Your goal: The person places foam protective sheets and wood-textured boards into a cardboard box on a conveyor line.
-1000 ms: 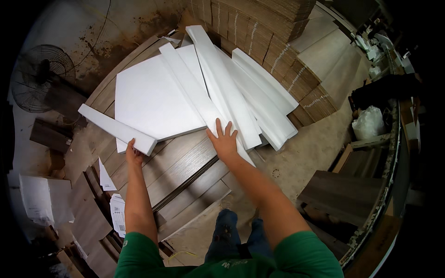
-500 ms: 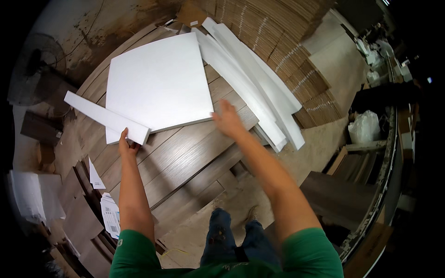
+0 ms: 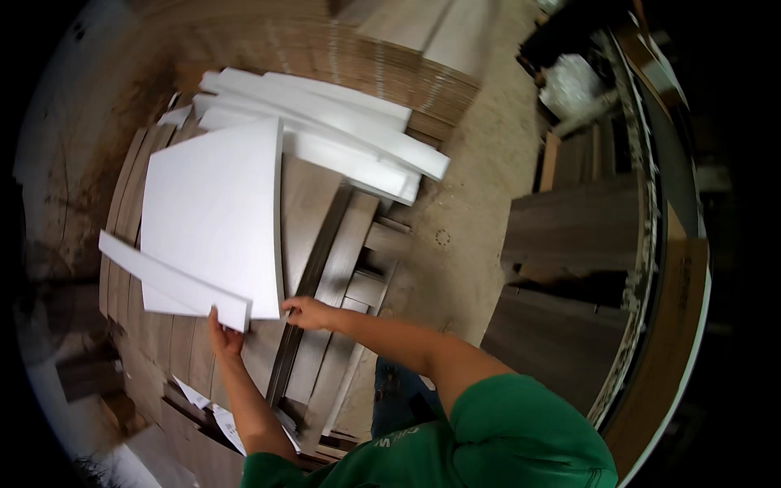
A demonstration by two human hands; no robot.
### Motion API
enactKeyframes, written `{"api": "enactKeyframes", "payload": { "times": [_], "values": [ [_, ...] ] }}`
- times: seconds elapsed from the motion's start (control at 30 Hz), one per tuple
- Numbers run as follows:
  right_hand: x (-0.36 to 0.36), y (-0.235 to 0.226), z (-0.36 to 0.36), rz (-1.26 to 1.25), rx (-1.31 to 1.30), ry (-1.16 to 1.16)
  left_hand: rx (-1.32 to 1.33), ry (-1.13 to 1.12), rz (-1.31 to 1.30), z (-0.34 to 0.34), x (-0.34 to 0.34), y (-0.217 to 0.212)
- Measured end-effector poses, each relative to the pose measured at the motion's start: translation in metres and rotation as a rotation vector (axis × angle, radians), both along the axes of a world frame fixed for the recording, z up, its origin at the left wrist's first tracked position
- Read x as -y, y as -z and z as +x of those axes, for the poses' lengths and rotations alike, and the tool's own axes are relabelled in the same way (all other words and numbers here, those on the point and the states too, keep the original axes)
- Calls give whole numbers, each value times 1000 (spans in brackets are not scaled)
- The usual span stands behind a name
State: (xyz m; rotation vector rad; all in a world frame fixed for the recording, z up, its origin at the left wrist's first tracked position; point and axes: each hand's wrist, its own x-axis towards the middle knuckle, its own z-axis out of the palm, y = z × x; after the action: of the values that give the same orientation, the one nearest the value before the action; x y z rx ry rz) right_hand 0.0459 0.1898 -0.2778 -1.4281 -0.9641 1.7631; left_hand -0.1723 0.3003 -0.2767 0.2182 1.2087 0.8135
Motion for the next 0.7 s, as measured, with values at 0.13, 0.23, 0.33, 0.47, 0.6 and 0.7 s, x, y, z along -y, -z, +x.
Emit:
{"api": "enactKeyframes", "payload": {
  "times": [0.13, 0.23, 0.33, 0.47, 0.6, 0.7],
  "values": [
    [62, 0, 31, 7, -14, 56, 187, -56, 195, 15, 26, -14],
    [135, 13, 56, 30, 257, 194, 138, -25, 177, 13, 26, -41],
    [260, 67, 73, -1, 449, 540, -585, 330, 1309, 7, 31, -24],
    [476, 88, 29, -534, 733, 603, -323, 359, 732, 45, 77, -73],
    [616, 34, -100, -1156, 669, 697, -215, 470, 465, 79, 133, -126],
    [654, 5, -168, -1363, 226, 642, -224, 622, 478, 86, 175, -159]
  ]
}}
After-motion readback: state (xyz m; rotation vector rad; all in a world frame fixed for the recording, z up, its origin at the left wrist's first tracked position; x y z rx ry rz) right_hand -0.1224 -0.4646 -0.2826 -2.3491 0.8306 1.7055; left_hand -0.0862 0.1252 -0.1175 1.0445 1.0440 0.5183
